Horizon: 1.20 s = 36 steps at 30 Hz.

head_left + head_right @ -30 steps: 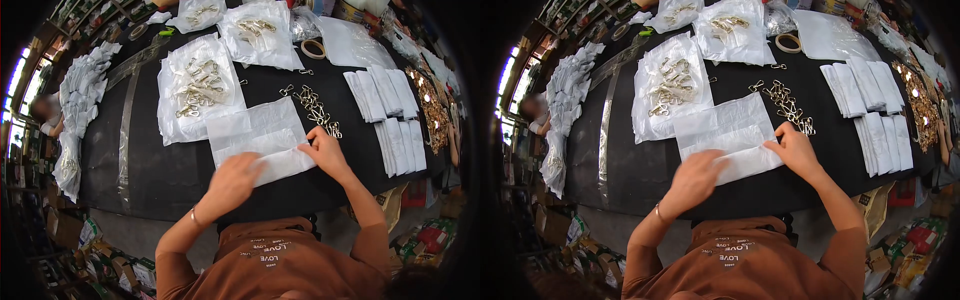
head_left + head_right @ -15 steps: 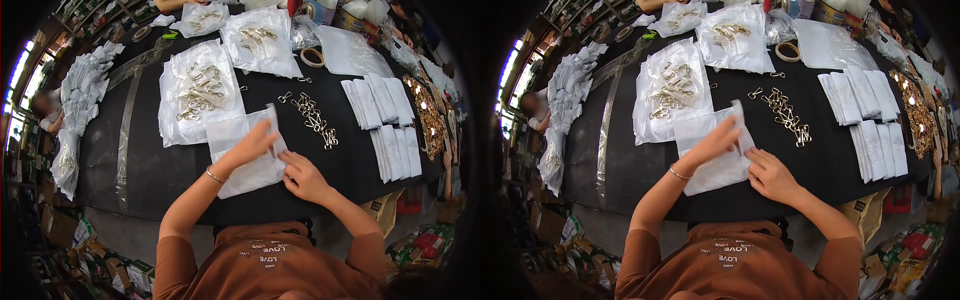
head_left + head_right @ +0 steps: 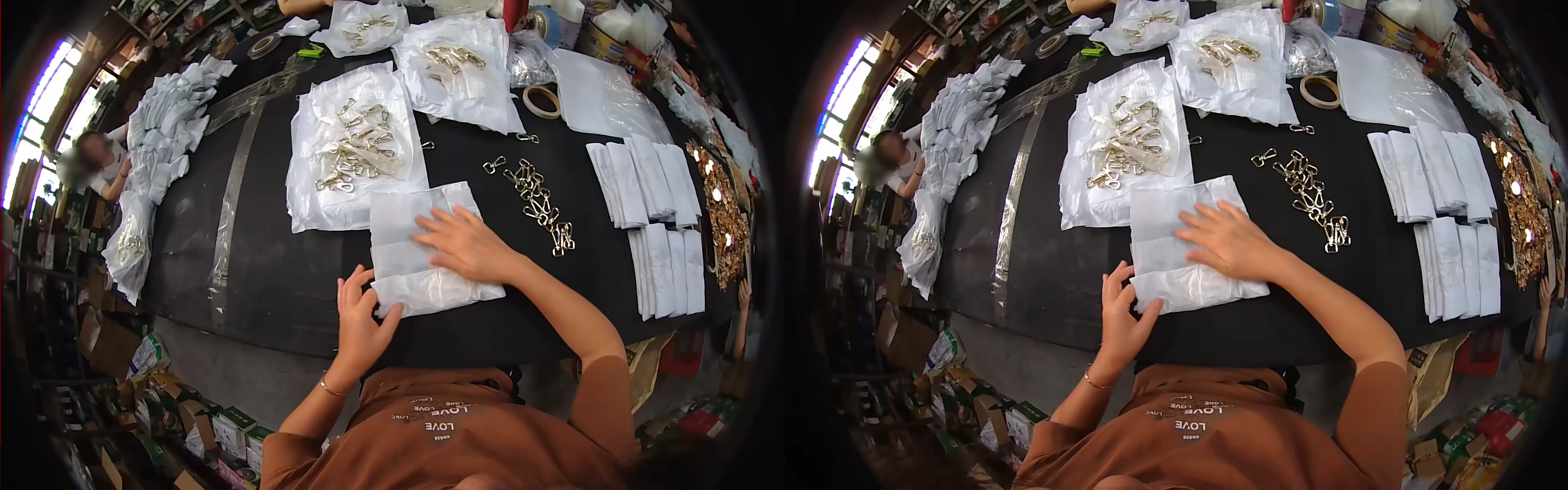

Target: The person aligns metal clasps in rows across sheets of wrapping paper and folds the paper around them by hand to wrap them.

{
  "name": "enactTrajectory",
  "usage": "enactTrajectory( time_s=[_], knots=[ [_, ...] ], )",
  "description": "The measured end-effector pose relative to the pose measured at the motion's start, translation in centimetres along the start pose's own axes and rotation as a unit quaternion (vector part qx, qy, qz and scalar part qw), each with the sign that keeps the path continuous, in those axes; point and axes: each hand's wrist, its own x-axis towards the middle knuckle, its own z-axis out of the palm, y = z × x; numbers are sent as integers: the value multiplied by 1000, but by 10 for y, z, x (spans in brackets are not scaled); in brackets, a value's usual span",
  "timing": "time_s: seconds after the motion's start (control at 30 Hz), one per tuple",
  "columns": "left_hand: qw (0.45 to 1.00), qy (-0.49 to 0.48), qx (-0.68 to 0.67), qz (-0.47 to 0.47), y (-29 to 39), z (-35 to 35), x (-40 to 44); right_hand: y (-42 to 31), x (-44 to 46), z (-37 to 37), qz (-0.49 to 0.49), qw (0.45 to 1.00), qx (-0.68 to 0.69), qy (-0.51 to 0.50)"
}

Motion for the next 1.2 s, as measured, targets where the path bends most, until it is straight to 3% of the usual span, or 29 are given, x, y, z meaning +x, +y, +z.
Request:
enactTrajectory(
  time_s=[0.17, 0.23, 0.33, 0.43, 0.5, 0.7, 0.77, 0.83, 0.87, 0.93, 1.0, 1.03, 1.17, 1.2],
  knots=[
    [997, -17, -53, 52, 12, 29, -1, 7, 23, 7, 30, 996, 12, 84],
    [996, -28, -55, 70, 17, 22, 3, 0, 12, 1, 38, 975, -27, 216],
    [990, -68, -57, 111, 25, 4, 5, -17, -30, -10, 80, 964, -27, 251],
    [984, -95, -37, 148, 16, -4, 13, -32, -84, -12, 95, 979, -25, 176],
    [976, -117, -15, 184, 12, -6, 21, -47, -102, -18, 54, 996, -12, 71],
    [963, -137, -4, 231, 2, -9, 52, -27, -79, -26, 26, 998, -31, 50],
    [961, -253, -53, 99, -5, -15, 77, -16, -59, -45, 43, 999, -11, 23],
    [928, -358, -99, -35, -8, -16, 99, -14, -24, -75, 239, 952, 105, -160],
    [928, -357, -98, -31, -10, -12, 105, -9, -23, -72, 240, 952, 103, -157],
    [970, -233, -65, 29, -23, 8, 111, 13, -17, -42, 198, 980, -21, -25],
    [990, -104, -31, 85, -32, 22, 114, 27, -10, -21, 148, 973, -142, 103],
    [991, -103, -32, 85, -29, 21, 114, 26, -11, -22, 147, 973, -142, 102],
    [973, -55, 7, 225, -8, 3, 87, -3, -43, -23, 11, 963, -163, 216],
    [976, -58, -2, 211, -11, 5, 89, 4, -43, -19, 17, 969, -139, 201]
  ],
)
